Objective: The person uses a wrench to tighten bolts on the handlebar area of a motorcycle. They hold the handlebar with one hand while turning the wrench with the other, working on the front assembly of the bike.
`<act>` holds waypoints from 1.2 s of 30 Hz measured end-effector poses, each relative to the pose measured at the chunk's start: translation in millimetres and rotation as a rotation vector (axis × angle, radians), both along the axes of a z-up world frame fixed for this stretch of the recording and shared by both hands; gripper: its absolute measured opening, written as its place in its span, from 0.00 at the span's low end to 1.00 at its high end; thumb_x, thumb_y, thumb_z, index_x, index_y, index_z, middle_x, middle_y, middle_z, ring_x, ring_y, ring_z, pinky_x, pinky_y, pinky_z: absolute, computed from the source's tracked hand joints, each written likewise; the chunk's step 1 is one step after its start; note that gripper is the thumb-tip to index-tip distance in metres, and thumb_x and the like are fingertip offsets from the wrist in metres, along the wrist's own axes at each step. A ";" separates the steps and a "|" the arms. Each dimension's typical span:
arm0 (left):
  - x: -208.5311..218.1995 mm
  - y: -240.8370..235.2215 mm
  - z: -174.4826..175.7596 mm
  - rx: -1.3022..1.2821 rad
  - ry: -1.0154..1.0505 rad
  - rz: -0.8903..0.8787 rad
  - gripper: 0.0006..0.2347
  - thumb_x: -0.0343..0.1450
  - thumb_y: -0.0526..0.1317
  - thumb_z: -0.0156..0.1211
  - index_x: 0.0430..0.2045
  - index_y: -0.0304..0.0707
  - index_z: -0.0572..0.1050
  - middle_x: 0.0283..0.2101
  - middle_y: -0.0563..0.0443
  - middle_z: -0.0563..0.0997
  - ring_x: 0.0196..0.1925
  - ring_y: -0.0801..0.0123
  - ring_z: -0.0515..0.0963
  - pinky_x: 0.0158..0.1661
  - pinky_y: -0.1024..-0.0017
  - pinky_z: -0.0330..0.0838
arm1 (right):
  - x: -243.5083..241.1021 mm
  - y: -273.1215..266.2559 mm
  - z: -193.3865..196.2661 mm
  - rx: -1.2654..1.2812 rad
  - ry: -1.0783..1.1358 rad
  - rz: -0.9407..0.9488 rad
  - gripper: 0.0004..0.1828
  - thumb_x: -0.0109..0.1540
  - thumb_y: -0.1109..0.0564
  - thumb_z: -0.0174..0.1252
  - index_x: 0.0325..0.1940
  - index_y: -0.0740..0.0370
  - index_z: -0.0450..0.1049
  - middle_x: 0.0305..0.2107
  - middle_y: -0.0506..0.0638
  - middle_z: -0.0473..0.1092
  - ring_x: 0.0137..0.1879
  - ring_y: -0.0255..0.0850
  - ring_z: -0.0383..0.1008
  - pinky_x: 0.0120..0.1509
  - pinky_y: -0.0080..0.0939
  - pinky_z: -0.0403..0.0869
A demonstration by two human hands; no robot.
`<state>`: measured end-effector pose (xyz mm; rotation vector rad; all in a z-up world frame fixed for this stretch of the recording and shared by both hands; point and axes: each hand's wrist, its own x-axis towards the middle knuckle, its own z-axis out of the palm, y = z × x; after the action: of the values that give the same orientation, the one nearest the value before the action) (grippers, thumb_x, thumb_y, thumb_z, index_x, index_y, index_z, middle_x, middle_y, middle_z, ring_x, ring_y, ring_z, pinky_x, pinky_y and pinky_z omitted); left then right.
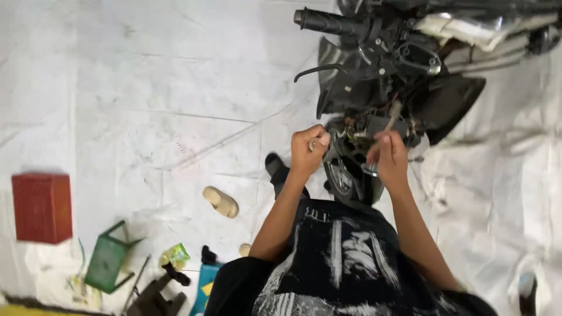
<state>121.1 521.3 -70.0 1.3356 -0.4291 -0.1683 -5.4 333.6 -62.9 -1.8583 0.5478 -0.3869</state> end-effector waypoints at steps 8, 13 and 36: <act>55.5 82.2 3.4 -0.005 -0.088 -0.242 0.17 0.69 0.53 0.51 0.13 0.45 0.65 0.11 0.53 0.62 0.15 0.71 0.63 0.20 0.71 0.62 | 59.2 56.7 31.3 -0.310 -0.102 -0.113 0.16 0.79 0.56 0.35 0.50 0.66 0.68 0.21 0.55 0.70 0.24 0.41 0.72 0.28 0.37 0.70; 78.4 115.4 0.0 -0.007 -0.058 -0.276 0.15 0.69 0.49 0.48 0.10 0.46 0.63 0.09 0.58 0.61 0.15 0.73 0.62 0.20 0.73 0.61 | 77.5 80.4 55.2 -0.450 -0.065 -0.133 0.16 0.80 0.59 0.36 0.53 0.67 0.70 0.20 0.52 0.69 0.24 0.41 0.70 0.31 0.38 0.70; 35.3 142.8 -42.1 0.110 0.193 -0.321 0.17 0.72 0.51 0.47 0.15 0.41 0.70 0.12 0.50 0.71 0.19 0.68 0.73 0.27 0.72 0.65 | 96.2 81.4 45.8 -0.538 -0.039 -0.190 0.08 0.74 0.57 0.44 0.45 0.54 0.70 0.23 0.58 0.74 0.30 0.64 0.75 0.35 0.58 0.71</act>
<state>156.4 664.1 -112.1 1.3371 -0.4727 -0.5899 90.8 414.9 -17.1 -2.3119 0.6388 -0.7526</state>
